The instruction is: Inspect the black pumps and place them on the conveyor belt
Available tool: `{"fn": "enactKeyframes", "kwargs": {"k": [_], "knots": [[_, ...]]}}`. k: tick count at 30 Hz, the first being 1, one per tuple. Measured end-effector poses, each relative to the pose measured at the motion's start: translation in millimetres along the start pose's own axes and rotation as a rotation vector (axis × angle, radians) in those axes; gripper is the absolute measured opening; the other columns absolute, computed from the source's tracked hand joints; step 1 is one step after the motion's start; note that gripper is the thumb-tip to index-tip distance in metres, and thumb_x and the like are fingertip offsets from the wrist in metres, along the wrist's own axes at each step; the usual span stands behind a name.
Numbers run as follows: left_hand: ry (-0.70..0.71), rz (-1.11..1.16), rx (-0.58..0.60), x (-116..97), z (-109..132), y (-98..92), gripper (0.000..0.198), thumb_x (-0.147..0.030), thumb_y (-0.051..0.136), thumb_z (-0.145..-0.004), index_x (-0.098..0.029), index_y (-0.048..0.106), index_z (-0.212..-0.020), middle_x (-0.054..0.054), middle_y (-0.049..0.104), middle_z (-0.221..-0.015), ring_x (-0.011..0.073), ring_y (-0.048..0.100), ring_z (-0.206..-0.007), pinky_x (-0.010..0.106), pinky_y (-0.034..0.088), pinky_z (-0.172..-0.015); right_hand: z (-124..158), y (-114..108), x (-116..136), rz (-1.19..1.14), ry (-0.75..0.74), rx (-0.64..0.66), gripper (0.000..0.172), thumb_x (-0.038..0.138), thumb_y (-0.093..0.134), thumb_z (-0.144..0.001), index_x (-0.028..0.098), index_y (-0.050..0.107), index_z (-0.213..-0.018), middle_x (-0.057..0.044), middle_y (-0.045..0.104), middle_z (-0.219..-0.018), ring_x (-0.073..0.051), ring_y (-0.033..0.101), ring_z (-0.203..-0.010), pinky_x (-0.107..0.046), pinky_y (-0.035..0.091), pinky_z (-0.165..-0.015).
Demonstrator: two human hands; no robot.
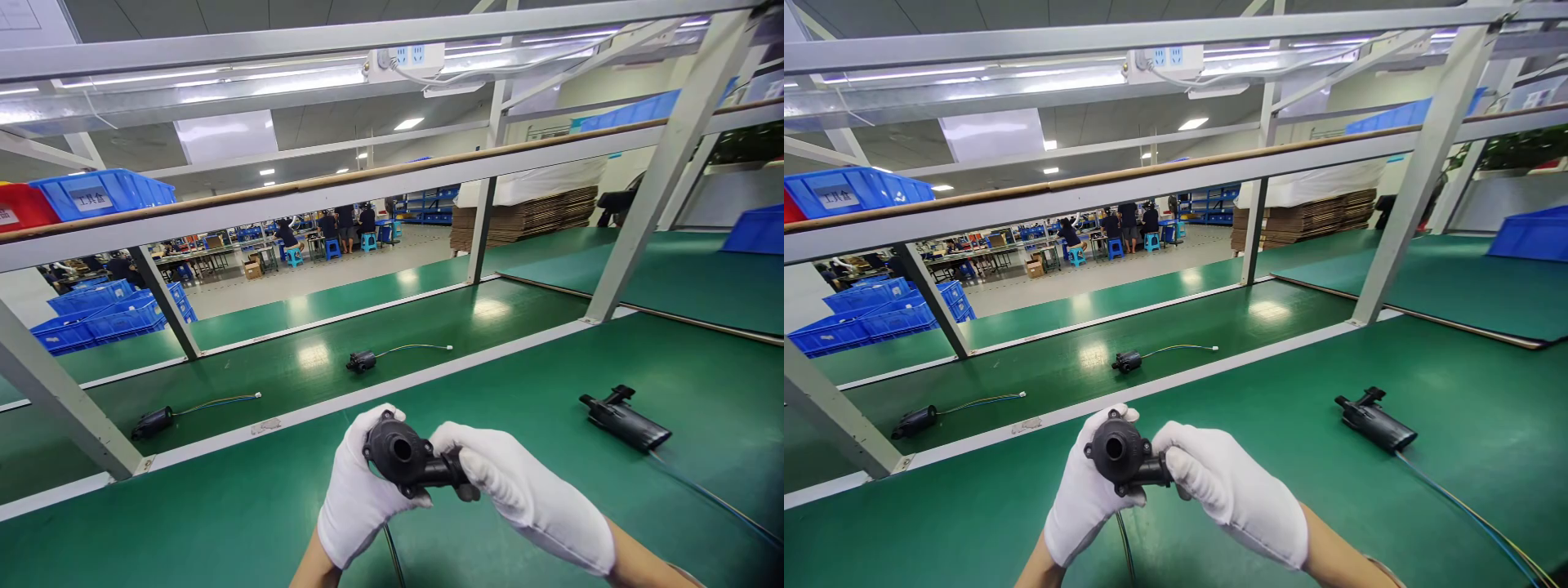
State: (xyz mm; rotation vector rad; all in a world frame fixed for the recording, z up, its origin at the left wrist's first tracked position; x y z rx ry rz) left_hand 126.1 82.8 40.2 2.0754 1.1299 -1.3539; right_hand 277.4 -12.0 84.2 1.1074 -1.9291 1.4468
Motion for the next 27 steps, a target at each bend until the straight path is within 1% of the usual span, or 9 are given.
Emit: {"fn": "enactKeyframes", "kwargs": {"k": [5, 9, 14, 20, 23, 27], "knots": [[-0.004, -0.027, -0.013, 3.6, 0.6, 1.0, 0.078, -0.026, 0.096, -0.044, -0.021, 0.062, -0.114, 0.006, 0.069, -0.114, 0.0260, 0.066, -0.103, 0.040, 0.051, -0.096, 3.3, 1.6, -9.0, 0.011, -0.024, -0.003, 0.074, 0.081, 0.019, -0.092, 0.019, 0.056, -0.078, 0.002, 0.050, -0.059, -0.013, 0.047, -0.052, -0.025, 0.037, -0.052], [0.021, -0.052, -0.016, 5.0, 0.7, 0.6, 0.080, -0.024, 0.097, -0.042, -0.021, 0.062, -0.114, 0.006, 0.069, -0.113, 0.0269, 0.066, -0.105, 0.041, 0.051, -0.098, 5.7, 3.1, -13.4, 0.003, -0.020, 0.003, 0.073, 0.080, 0.019, -0.094, 0.019, 0.057, -0.080, 0.002, 0.050, -0.059, -0.013, 0.047, -0.052, -0.025, 0.037, -0.052], [0.018, -0.048, -0.015, 3.9, 1.2, -0.3, 0.079, -0.022, 0.097, -0.042, -0.020, 0.062, -0.114, 0.006, 0.070, -0.113, 0.0273, 0.066, -0.105, 0.041, 0.052, -0.099, 4.2, 2.9, -11.4, 0.002, -0.014, 0.003, 0.075, 0.081, 0.019, -0.092, 0.018, 0.057, -0.080, 0.001, 0.050, -0.058, -0.013, 0.046, -0.052, -0.025, 0.036, -0.051], [-0.020, 0.001, -0.011, 6.1, 1.9, 0.2, 0.079, -0.020, 0.095, -0.044, -0.021, 0.061, -0.115, 0.007, 0.068, -0.120, 0.0269, 0.066, -0.106, 0.041, 0.051, -0.099, 3.1, 2.0, -6.2, 0.013, -0.015, 0.001, 0.075, 0.083, 0.018, -0.091, 0.019, 0.055, -0.077, 0.002, 0.050, -0.058, -0.013, 0.046, -0.052, -0.025, 0.036, -0.051], [-0.031, 0.033, -0.013, 10.3, 1.2, 2.5, 0.078, -0.015, 0.092, -0.044, -0.020, 0.061, -0.115, 0.007, 0.068, -0.119, 0.0262, 0.066, -0.104, 0.041, 0.052, -0.098, 2.7, 1.8, -7.4, 0.018, 0.007, 0.004, 0.076, 0.085, 0.017, -0.089, 0.020, 0.053, -0.075, 0.002, 0.051, -0.057, -0.013, 0.046, -0.052, -0.025, 0.038, -0.051], [-0.047, 0.027, -0.027, 15.4, 0.4, 6.6, 0.080, -0.007, 0.089, -0.042, -0.020, 0.060, -0.115, 0.006, 0.069, -0.116, 0.0253, 0.067, -0.101, 0.040, 0.053, -0.097, 3.3, 1.4, -14.1, 0.023, 0.010, 0.003, 0.074, 0.083, 0.017, -0.091, 0.020, 0.053, -0.075, 0.002, 0.051, -0.056, -0.013, 0.047, -0.051, -0.025, 0.039, -0.052]]}}
Point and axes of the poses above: each hand's wrist, its own z-axis away from the middle knuckle, its own y-axis out of the palm, x = y × z, the point moved 3 cm from there along -z, towards the middle knuckle
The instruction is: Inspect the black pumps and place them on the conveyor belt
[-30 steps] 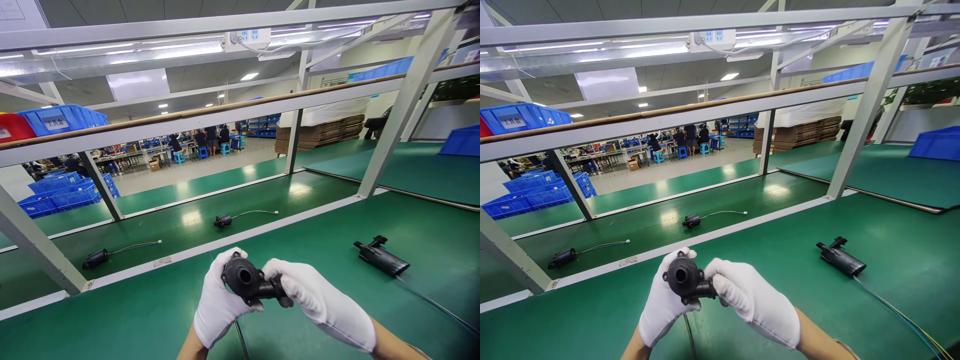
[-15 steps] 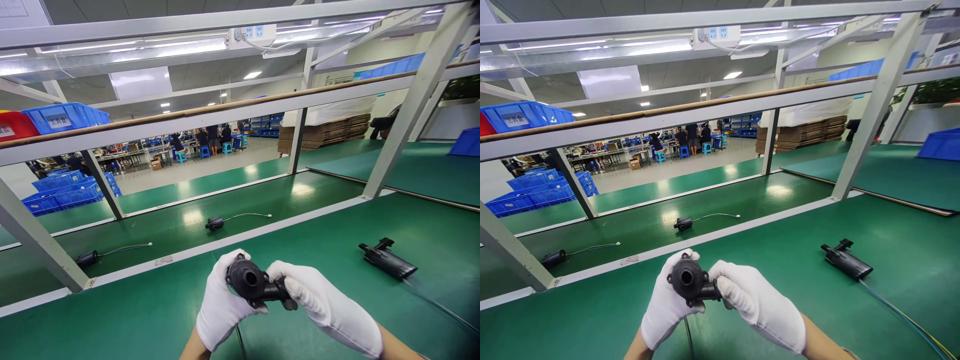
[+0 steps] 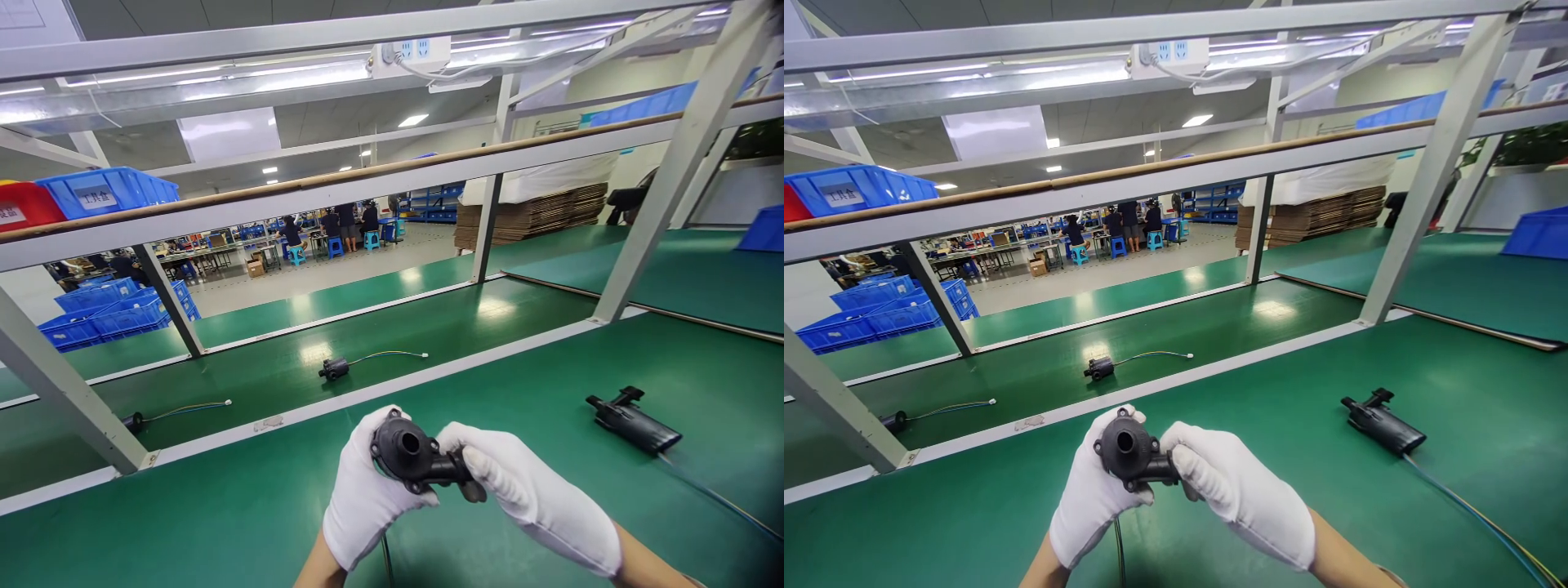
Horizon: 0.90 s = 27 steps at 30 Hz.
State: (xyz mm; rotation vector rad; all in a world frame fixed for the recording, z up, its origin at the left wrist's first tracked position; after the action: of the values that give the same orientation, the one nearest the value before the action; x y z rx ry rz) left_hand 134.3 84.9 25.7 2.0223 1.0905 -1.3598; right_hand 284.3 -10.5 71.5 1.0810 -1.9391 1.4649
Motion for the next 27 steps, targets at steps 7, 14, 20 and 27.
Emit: {"fn": "enactKeyframes", "kwargs": {"k": [7, 14, 20, 27], "knots": [[-0.023, -0.047, -0.024, -2.5, 0.6, 1.9, 0.083, 0.004, 0.085, -0.037, -0.020, 0.062, -0.114, 0.005, 0.070, -0.114, 0.0260, 0.067, -0.103, 0.039, 0.052, -0.097, 1.2, 1.0, -5.9, -0.048, 0.028, 0.005, 0.074, 0.085, 0.019, -0.089, 0.020, 0.053, -0.076, 0.002, 0.049, -0.056, -0.013, 0.047, -0.050, -0.025, 0.038, -0.050], [-0.053, -0.049, -0.019, -2.1, -0.1, 1.2, 0.084, 0.008, 0.081, -0.038, -0.021, 0.062, -0.115, 0.005, 0.070, -0.117, 0.0259, 0.066, -0.106, 0.039, 0.051, -0.098, 0.0, -1.2, -4.6, -0.030, 0.032, 0.005, 0.074, 0.085, 0.018, -0.089, 0.021, 0.053, -0.074, 0.001, 0.050, -0.055, -0.014, 0.047, -0.050, -0.025, 0.038, -0.050], [-0.030, -0.089, -0.019, -7.7, -0.6, 1.6, 0.080, -0.002, 0.088, -0.043, -0.021, 0.061, -0.116, 0.005, 0.069, -0.117, 0.0269, 0.065, -0.108, 0.040, 0.051, -0.100, -1.6, 1.7, -5.5, 0.024, 0.103, -0.042, 0.076, 0.092, 0.026, -0.080, 0.021, 0.052, -0.073, 0.001, 0.052, -0.055, -0.015, 0.048, -0.050, -0.026, 0.038, -0.049], [0.244, -0.373, -0.015, -11.9, 6.6, -6.1, 0.088, -0.021, 0.082, -0.070, -0.024, 0.036, -0.145, 0.013, 0.055, -0.140, 0.0262, 0.058, -0.124, 0.044, 0.045, -0.109, 0.5, -6.5, 2.9, 0.093, 0.044, 0.092, 0.054, 0.069, 0.046, -0.091, 0.019, 0.067, -0.092, -0.008, 0.072, -0.084, -0.021, 0.065, -0.074, -0.031, 0.053, -0.069]]}}
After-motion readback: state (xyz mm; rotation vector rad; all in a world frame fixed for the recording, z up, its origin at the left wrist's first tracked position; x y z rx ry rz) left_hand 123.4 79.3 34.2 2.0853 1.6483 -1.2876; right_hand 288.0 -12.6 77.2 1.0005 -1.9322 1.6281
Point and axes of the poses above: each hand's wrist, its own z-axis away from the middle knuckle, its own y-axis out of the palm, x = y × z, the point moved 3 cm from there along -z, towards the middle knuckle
